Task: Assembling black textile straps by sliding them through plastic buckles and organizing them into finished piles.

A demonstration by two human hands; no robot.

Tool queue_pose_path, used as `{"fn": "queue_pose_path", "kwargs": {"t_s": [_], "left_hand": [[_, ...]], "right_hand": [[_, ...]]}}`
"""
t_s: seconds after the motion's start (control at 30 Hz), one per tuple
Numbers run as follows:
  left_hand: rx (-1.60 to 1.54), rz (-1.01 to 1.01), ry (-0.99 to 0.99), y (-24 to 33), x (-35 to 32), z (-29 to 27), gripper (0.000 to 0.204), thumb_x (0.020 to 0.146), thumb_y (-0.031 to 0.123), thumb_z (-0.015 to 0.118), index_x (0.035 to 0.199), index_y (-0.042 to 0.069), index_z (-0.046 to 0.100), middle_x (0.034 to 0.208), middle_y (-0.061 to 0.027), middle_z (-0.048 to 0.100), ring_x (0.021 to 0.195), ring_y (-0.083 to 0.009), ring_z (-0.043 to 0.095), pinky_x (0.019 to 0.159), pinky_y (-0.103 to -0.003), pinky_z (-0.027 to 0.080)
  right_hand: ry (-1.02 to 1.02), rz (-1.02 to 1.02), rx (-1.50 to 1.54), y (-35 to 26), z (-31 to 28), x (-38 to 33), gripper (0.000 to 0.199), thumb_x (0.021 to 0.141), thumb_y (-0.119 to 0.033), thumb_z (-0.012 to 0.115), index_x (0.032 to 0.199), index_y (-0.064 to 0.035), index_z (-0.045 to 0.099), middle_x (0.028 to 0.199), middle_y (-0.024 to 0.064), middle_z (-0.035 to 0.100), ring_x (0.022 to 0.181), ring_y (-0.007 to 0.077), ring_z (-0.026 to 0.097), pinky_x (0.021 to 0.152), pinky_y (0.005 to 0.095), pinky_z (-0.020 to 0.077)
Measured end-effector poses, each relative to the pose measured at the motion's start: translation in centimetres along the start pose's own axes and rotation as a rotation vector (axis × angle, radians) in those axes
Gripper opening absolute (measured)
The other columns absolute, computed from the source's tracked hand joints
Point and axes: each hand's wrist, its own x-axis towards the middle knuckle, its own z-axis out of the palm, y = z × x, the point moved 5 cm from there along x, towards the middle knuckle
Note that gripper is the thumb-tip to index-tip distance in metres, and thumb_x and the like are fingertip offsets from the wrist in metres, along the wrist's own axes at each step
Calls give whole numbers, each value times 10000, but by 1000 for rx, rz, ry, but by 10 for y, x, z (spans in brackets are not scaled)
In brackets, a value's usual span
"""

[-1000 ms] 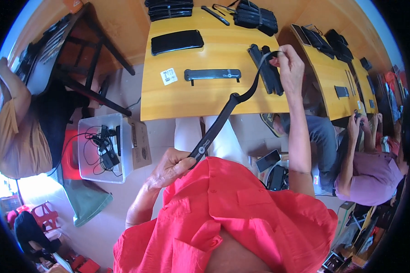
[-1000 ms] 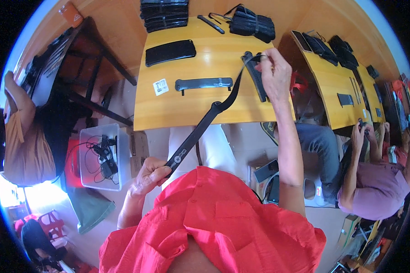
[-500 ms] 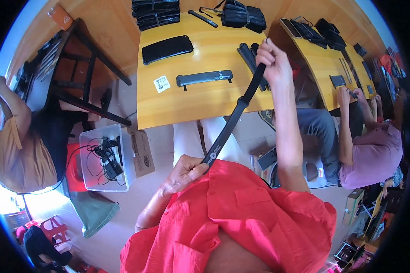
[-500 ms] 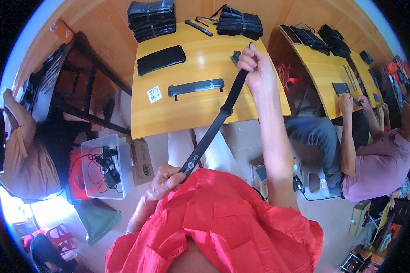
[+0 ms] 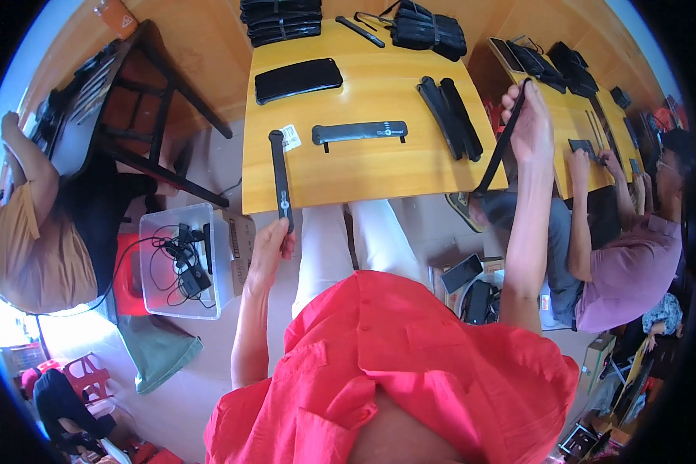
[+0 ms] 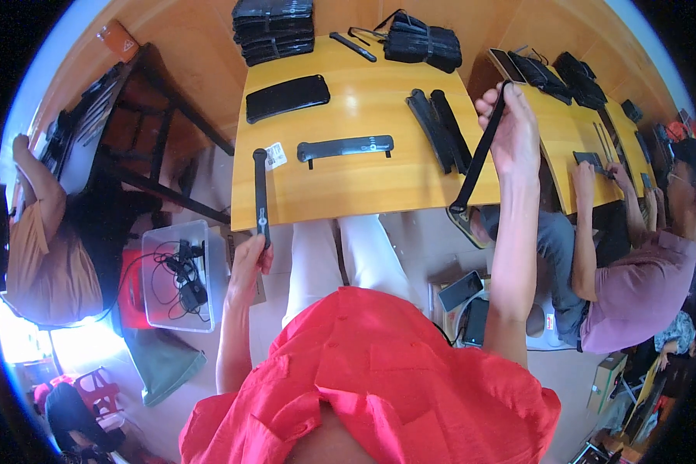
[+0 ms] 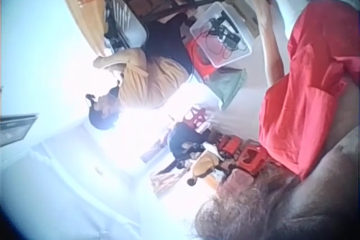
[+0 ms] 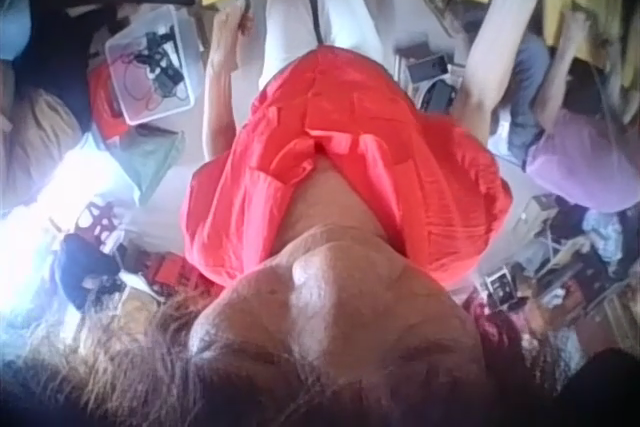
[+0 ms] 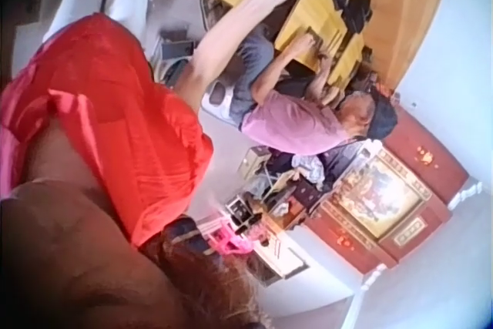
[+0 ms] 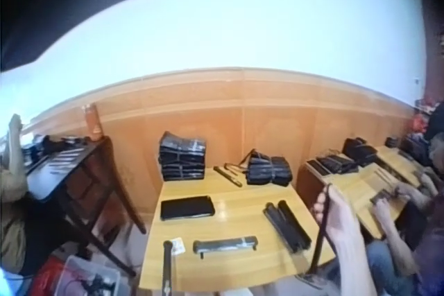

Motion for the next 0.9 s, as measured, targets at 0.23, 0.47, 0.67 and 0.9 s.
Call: {"fn": "queue_pose_path", "kwargs": {"t_s": [0.23, 0.47, 0.67, 0.9], "left_hand": [[-95, -219, 75, -45, 48, -11, 452, 894, 439, 483, 755, 29, 613, 570, -28, 554, 458, -104, 502, 445, -208, 391], [485, -96, 425, -15, 20, -29, 480, 828, 420, 574, 1038, -9, 617, 692, -100, 643, 648, -177, 632, 621, -313, 500], [344, 685, -215, 87, -10, 81, 634, 743, 198, 732, 1279, 33, 437, 982, -111, 637, 934, -190, 605, 877, -308, 427], [47, 123, -556, 61, 7, 97, 272, 806, 168, 678, 1000, 3, 581, 787, 7, 570, 726, -54, 514, 647, -206, 426]], "right_hand": [[-49, -273, -504, 0, 7, -40, 119, 834, -95, 599, 892, -11, 659, 720, -23, 549, 591, 28, 440, 517, 191, 327], [-472, 129, -370, 14, 30, -85, 128, 825, -89, 574, 845, 11, 651, 676, 40, 606, 567, 58, 540, 504, 183, 421], [-1149, 289, -598, 64, 101, -144, 136, 761, -51, 626, 886, -1, 646, 735, 85, 643, 684, 140, 617, 609, 262, 482], [-916, 178, -985, 57, 87, -123, 191, 731, -22, 632, 921, -10, 639, 777, 146, 639, 692, 246, 625, 648, 303, 471]]}}
